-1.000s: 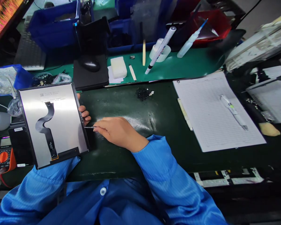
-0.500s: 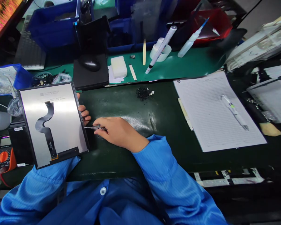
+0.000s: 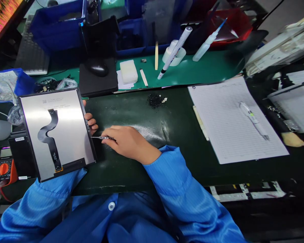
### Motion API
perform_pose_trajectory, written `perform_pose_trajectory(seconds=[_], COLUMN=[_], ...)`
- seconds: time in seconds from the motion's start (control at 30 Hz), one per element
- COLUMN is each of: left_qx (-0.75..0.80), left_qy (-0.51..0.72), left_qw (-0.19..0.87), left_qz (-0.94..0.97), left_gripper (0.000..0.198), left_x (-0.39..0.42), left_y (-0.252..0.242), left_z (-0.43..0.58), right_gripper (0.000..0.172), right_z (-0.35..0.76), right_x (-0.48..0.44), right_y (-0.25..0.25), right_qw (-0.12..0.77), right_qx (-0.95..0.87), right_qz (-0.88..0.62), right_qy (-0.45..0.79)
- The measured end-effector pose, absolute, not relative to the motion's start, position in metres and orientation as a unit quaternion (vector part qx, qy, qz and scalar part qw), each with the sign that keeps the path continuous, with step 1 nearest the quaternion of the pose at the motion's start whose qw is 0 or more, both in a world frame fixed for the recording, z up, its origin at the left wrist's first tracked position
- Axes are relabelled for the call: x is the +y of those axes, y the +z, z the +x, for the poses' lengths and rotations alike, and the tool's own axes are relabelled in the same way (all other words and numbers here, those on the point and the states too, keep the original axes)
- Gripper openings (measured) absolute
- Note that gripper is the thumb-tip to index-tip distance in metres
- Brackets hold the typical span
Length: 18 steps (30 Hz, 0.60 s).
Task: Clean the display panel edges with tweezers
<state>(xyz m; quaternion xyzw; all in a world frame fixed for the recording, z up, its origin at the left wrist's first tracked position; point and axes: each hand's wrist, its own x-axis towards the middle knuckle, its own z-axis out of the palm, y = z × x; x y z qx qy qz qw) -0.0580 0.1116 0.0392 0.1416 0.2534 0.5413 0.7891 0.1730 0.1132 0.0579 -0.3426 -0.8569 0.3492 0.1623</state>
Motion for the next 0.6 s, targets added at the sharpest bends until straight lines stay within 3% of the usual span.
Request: perform_pose_trajectory(seconds=[0.13, 0.6], left_qx=[0.233, 0.215], left_qy=[0.530, 0.522], left_qw=[0.795, 0.800], left_qz=[0.182, 0.203], left_gripper=[0.053, 0.037], left_x=[0.1118, 0.1129], left_y=[0.0339, 0.0311], left_z=[-0.0611, -0.0646], right_gripper=[0.024, 0.021], right_z=[0.1725, 0.1725], right_x=[0.1138, 0.1130], right_y=[0.0571, 0.0573], right_qw=[0.146, 0.154], right_qx=[-0.872, -0.855], right_qz=[-0.337, -0.342], right_qy=[0.324, 0.357])
